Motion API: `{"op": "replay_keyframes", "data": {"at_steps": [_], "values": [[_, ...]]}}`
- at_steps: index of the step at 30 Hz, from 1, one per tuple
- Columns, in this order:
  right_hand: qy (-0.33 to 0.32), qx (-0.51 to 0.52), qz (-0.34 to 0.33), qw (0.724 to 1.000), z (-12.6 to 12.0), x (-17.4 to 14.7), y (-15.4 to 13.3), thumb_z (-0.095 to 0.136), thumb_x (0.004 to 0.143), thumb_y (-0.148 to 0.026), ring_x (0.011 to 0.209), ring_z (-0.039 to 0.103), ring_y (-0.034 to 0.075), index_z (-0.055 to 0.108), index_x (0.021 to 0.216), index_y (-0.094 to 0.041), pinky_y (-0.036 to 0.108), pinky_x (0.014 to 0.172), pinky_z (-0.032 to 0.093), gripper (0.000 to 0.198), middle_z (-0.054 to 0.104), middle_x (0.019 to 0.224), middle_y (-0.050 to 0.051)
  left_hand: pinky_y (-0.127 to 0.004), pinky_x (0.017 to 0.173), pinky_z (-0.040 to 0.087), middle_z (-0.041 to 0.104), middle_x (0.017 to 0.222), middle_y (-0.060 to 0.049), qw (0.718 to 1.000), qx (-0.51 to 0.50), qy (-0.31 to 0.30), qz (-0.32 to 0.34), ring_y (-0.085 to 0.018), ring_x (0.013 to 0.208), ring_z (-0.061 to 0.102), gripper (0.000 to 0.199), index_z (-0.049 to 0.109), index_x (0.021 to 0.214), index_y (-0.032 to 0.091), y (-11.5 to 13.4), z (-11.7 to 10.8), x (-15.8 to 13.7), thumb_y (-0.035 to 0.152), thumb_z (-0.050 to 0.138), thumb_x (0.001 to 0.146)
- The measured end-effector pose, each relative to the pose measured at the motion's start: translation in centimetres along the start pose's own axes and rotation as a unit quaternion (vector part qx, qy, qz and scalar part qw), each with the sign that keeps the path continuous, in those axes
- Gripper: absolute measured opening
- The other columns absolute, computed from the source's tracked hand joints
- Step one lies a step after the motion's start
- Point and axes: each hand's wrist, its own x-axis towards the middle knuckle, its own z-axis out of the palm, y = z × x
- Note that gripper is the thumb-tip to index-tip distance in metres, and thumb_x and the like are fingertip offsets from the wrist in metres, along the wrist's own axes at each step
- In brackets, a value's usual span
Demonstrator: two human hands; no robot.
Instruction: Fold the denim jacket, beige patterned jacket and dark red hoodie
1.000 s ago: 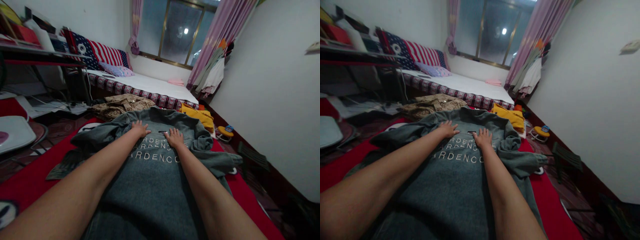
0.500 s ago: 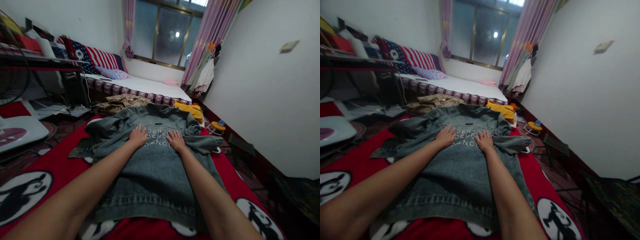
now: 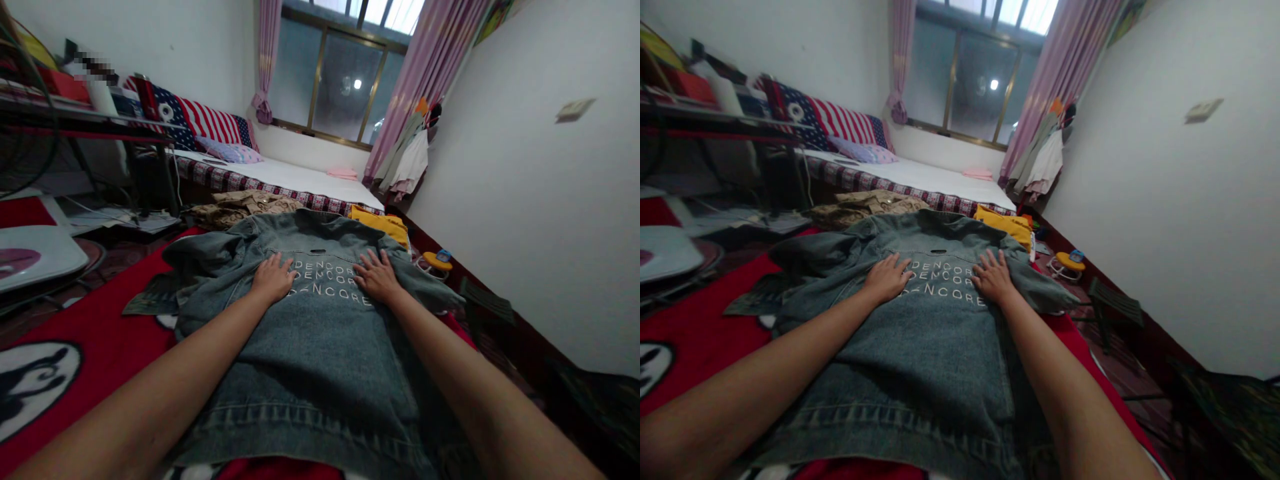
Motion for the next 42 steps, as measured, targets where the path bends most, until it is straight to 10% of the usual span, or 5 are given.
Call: {"op": "replay_keyframes", "data": {"at_steps": [5,13,27,35,42], "values": [[-0.107,0.057,0.252,0.96,2.8,0.3,5.8,0.018,0.094,-0.064,0.147,0.015,0.033,0.026,0.152,-0.028,0.066,0.111,0.011,0.069,0.02,0.161,0.009,-0.042,0.114,0.023,0.032,0.156,-0.013,1.0,0.005,-0.004,0.0,-0.03,0.143,0.029,0.057,0.042,0.146,0.02,0.0,0.3,0.2,0.047,0.032,0.097],[-0.148,0.09,0.291,0.941,3.6,-0.3,5.3,0.011,0.094,-0.064,0.148,0.01,0.031,0.015,0.155,-0.023,0.057,0.116,0.012,0.074,0.01,0.162,0.011,-0.042,0.114,0.022,0.029,0.157,-0.012,1.0,0.005,-0.011,0.003,-0.031,0.144,0.027,0.059,0.039,0.148,0.02,-0.2,0.5,0.3,0.048,0.029,0.097],[-0.188,0.165,0.019,0.968,-2.0,-13.7,1.1,0.036,0.092,-0.06,0.148,0.003,0.028,0.027,0.153,-0.022,0.048,0.12,0.011,0.072,0.01,0.161,0.008,-0.048,0.117,0.012,0.006,0.162,-0.012,0.983,-0.025,-0.161,0.081,-0.03,0.149,0.003,0.066,0.02,0.154,0.022,-1.1,-2.3,-2.5,0.053,0.028,0.097],[-0.169,0.332,-0.01,0.928,-8.6,-26.0,3.0,0.065,0.076,-0.064,0.14,0.035,0.028,0.057,0.132,-0.04,0.044,0.111,0.038,0.062,0.04,0.152,0.003,-0.033,0.112,0.032,0.023,0.158,-0.006,0.907,-0.171,-0.289,0.254,-0.023,0.143,0.031,0.072,0.033,0.149,0.03,-8.1,-10.6,-12.1,0.045,0.058,0.084],[-0.132,0.288,0.028,0.948,-6.6,-32.2,3.5,0.056,0.085,-0.051,0.132,0.046,0.031,0.056,0.13,-0.05,0.044,0.099,0.052,0.045,0.04,0.151,0.0,-0.044,0.1,0.044,0.025,0.157,0.006,0.893,-0.185,-0.299,0.28,-0.027,0.135,0.043,0.05,0.056,0.13,0.045,-14.1,-13.4,-18.1,0.032,0.057,0.082]]}}
